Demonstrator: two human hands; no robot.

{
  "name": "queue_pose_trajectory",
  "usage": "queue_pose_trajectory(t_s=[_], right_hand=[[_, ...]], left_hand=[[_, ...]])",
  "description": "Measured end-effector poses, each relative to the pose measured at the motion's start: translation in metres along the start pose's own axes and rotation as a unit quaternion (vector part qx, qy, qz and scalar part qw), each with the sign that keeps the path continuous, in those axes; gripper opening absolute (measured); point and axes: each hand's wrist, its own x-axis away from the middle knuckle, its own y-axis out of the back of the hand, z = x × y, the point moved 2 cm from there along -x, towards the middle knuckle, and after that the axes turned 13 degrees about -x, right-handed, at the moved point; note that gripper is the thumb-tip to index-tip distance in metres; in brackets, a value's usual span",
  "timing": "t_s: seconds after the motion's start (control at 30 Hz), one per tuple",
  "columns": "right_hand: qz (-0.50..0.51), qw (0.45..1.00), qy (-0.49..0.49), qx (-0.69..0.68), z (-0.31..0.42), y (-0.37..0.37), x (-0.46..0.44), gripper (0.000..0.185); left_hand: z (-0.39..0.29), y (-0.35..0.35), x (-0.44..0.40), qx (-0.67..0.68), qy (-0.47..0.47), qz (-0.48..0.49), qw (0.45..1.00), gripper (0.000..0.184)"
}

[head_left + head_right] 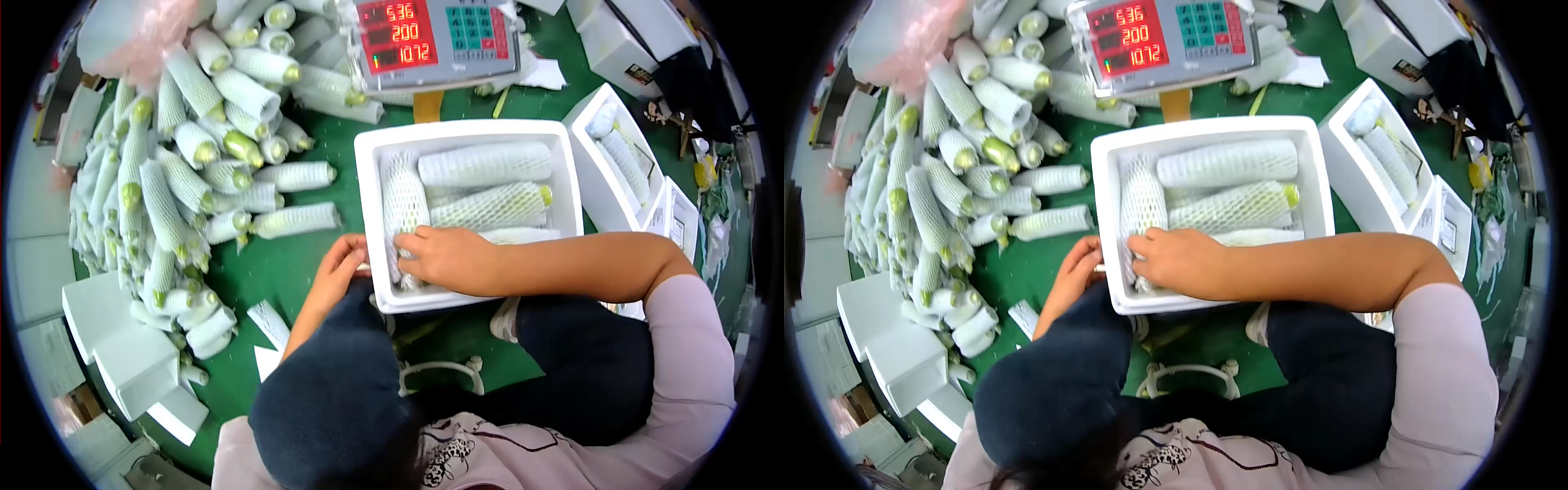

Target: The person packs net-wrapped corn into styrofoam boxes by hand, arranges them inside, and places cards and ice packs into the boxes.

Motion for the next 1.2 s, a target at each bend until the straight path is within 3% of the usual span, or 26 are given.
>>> queue_pose_trajectory(t_s=[0.03,0.07,0.13,0.23,0.4,0.53,0.63,0.73,0.8,0.87,0.97,1.0,1.03,1.1,1.2], right_hand=[[0.0,0.998,-0.001,-0.061,-0.005,0.007,0.004,0.035],[-0.009,0.993,0.017,-0.113,-0.01,0.013,0.013,0.052],[-0.029,0.987,-0.009,-0.155,0.001,0.028,0.043,0.06],[-0.084,0.99,-0.055,-0.099,0.003,0.046,0.094,0.054],[-0.18,0.978,-0.103,-0.005,0.0,0.075,0.156,0.039],[-0.334,0.925,-0.169,0.06,0.007,0.074,0.213,0.03],[-0.455,0.85,-0.26,0.061,0.009,0.043,0.261,0.027],[-0.516,0.791,-0.325,0.038,0.006,-0.007,0.303,0.026],[-0.537,0.762,-0.361,0.008,0.01,-0.029,0.311,0.027],[-0.555,0.73,-0.399,-0.004,0.011,-0.044,0.321,0.029],[-0.539,0.75,-0.382,0.047,0.007,-0.049,0.333,0.031],[-0.519,0.76,-0.385,0.063,0.003,-0.053,0.339,0.032],[-0.509,0.77,-0.382,0.046,-0.001,-0.054,0.343,0.033],[-0.525,0.756,-0.39,0.031,-0.008,-0.063,0.347,0.033],[-0.541,0.74,-0.4,0.003,-0.02,-0.069,0.347,0.034]], left_hand=[[0.003,0.003,0.001,0.034,0.019,-0.011,0.999,0.025],[0.002,0.005,0.003,0.075,0.007,-0.025,0.997,0.025],[0.005,0.009,0.007,0.128,-0.001,-0.082,0.988,0.023],[0.01,0.02,0.011,0.15,-0.033,-0.219,0.964,0.02],[-0.013,0.021,0.014,0.104,-0.19,-0.359,0.908,0.013],[-0.055,0.007,0.021,-0.088,-0.327,-0.384,0.859,0.014],[-0.105,-0.017,0.021,-0.231,-0.442,-0.295,0.815,0.018],[-0.161,-0.057,0.014,-0.415,-0.563,-0.136,0.701,0.036],[-0.177,-0.099,0.006,-0.467,-0.586,0.005,0.662,0.05],[-0.172,-0.132,-0.002,-0.551,-0.558,0.145,0.603,0.056],[-0.143,-0.159,-0.018,-0.627,-0.508,0.247,0.536,0.059],[-0.128,-0.164,-0.025,-0.667,-0.44,0.29,0.527,0.058],[-0.101,-0.165,-0.039,-0.688,-0.394,0.303,0.528,0.05],[-0.087,-0.177,-0.064,-0.708,-0.4,0.325,0.483,0.047],[-0.084,-0.188,-0.062,-0.739,-0.379,0.307,0.464,0.046]])
